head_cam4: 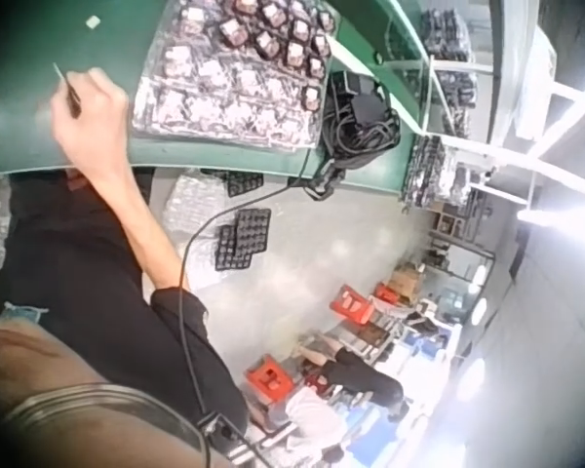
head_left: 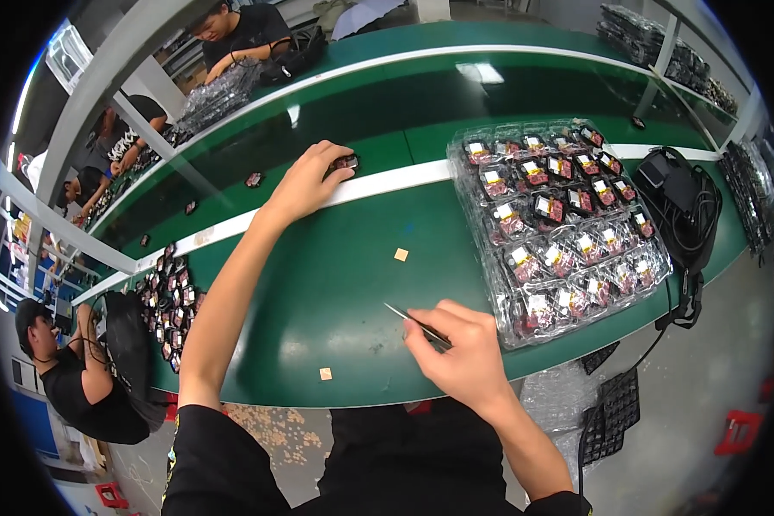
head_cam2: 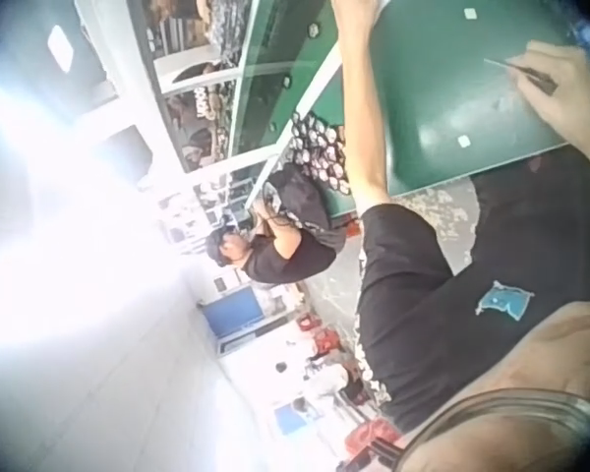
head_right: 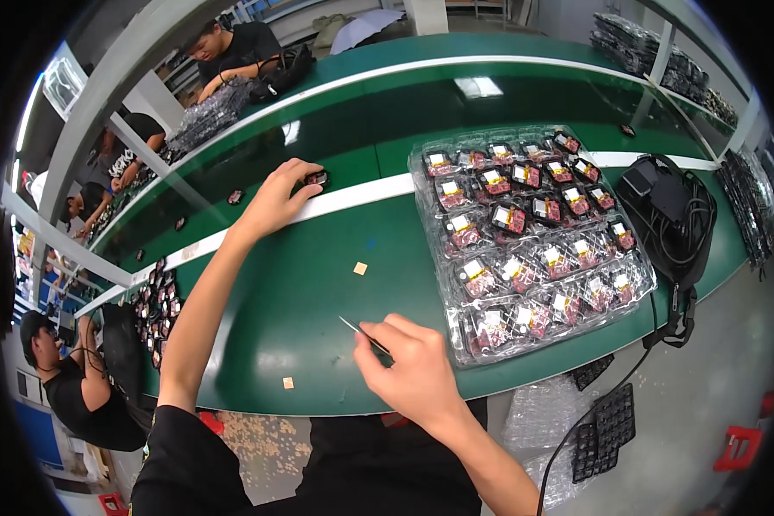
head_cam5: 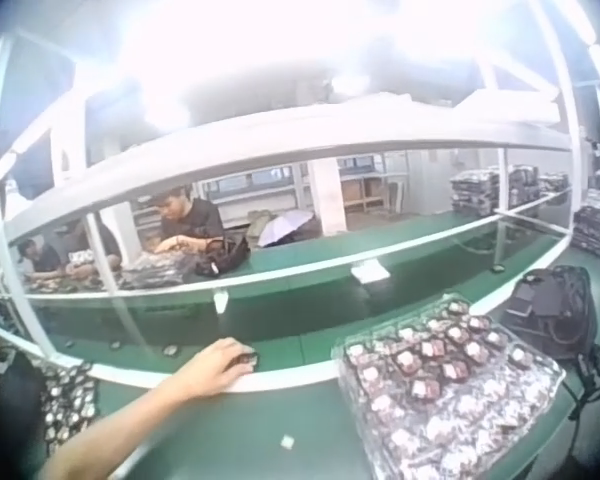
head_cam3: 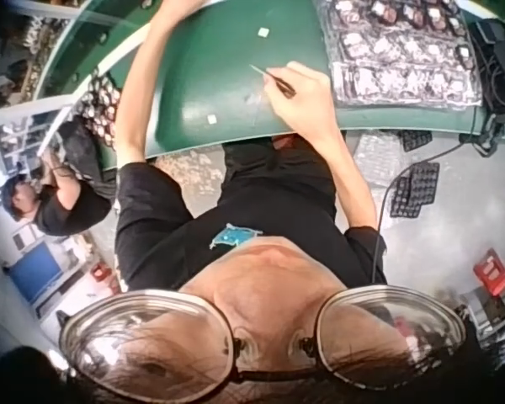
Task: Using tweezers to assemble internal components and wiring of fitness trackers on an assembly line.
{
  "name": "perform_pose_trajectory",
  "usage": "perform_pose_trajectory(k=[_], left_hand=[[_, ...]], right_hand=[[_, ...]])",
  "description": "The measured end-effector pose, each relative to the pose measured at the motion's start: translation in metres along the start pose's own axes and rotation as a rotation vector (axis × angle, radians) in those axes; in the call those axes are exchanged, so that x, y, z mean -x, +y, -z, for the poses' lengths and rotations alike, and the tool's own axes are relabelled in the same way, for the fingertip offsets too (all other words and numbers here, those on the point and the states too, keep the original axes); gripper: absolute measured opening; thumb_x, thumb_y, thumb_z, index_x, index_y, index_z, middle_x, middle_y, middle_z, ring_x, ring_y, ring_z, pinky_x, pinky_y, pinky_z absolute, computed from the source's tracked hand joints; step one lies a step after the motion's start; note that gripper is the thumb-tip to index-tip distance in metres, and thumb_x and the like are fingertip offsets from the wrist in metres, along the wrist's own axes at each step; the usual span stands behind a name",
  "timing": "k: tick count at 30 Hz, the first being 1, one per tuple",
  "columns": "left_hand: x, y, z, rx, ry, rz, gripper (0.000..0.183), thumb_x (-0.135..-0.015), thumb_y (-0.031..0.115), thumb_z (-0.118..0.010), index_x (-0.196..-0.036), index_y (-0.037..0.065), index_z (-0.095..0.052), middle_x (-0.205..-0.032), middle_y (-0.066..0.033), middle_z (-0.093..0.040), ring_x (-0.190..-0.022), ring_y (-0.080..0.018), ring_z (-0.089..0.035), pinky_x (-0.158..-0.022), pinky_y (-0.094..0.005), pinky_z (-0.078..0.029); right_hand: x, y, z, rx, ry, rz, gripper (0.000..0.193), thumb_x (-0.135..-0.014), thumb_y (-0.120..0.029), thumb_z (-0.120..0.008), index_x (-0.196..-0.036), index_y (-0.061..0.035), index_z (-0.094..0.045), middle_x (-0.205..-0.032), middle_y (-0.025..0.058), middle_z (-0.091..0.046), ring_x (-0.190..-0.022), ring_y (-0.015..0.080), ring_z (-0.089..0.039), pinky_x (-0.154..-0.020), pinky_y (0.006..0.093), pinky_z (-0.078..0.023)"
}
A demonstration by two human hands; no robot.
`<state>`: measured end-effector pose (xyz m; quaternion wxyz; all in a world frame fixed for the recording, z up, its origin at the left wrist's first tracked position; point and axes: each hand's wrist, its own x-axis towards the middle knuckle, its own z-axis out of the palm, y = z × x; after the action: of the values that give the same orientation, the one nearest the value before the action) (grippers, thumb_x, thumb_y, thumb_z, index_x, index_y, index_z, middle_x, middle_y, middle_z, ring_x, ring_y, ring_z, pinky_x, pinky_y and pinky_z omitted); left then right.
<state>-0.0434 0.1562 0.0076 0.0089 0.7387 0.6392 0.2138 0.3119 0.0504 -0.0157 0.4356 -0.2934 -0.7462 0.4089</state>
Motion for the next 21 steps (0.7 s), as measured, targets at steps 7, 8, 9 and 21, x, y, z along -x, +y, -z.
perform_pose_trajectory(k=[7,8,9,21], left_hand=[[0.086,0.085,0.014,0.035,-0.095,-0.193,0.051,-0.089,0.032,-0.091,-0.131,0.007,-0.076,-0.104,-0.0112,-0.067,-0.095,-0.0326,-0.068,-0.087,-0.0436,-0.055],[0.097,0.094,0.018,0.023,-0.088,-0.193,0.057,-0.085,0.037,-0.093,-0.131,0.007,-0.076,-0.105,-0.0108,-0.067,-0.095,-0.0321,-0.068,-0.087,-0.0427,-0.055],[0.106,0.100,0.021,0.013,-0.082,-0.195,0.063,-0.082,0.041,-0.095,-0.131,0.007,-0.076,-0.105,-0.0104,-0.068,-0.096,-0.0316,-0.068,-0.086,-0.0417,-0.054],[0.137,0.088,0.016,0.322,-0.188,-0.318,0.073,-0.072,0.037,-0.100,-0.136,0.009,-0.079,-0.110,-0.0051,-0.070,-0.098,-0.0252,-0.066,-0.089,-0.0372,-0.046]], right_hand=[[-0.006,-0.003,0.002,0.092,0.050,-0.029,0.013,-0.091,-0.001,-0.081,-0.102,0.0053,-0.082,-0.075,0.0114,-0.069,-0.055,0.0186,-0.063,-0.052,0.0331,-0.047],[-0.006,0.000,0.002,0.109,0.041,-0.032,0.013,-0.090,0.000,-0.082,-0.102,0.0050,-0.082,-0.074,0.0111,-0.069,-0.054,0.0182,-0.063,-0.051,0.0324,-0.046],[-0.007,-0.001,0.001,0.102,0.048,-0.044,0.013,-0.089,0.000,-0.083,-0.101,0.0047,-0.082,-0.074,0.0103,-0.069,-0.053,0.0165,-0.061,-0.050,0.0314,-0.045],[-0.008,0.001,-0.005,0.157,0.051,-0.124,0.014,-0.090,0.003,-0.085,-0.104,0.0041,-0.084,-0.069,0.0031,-0.064,-0.055,0.0055,-0.050,-0.052,0.0251,-0.035]])
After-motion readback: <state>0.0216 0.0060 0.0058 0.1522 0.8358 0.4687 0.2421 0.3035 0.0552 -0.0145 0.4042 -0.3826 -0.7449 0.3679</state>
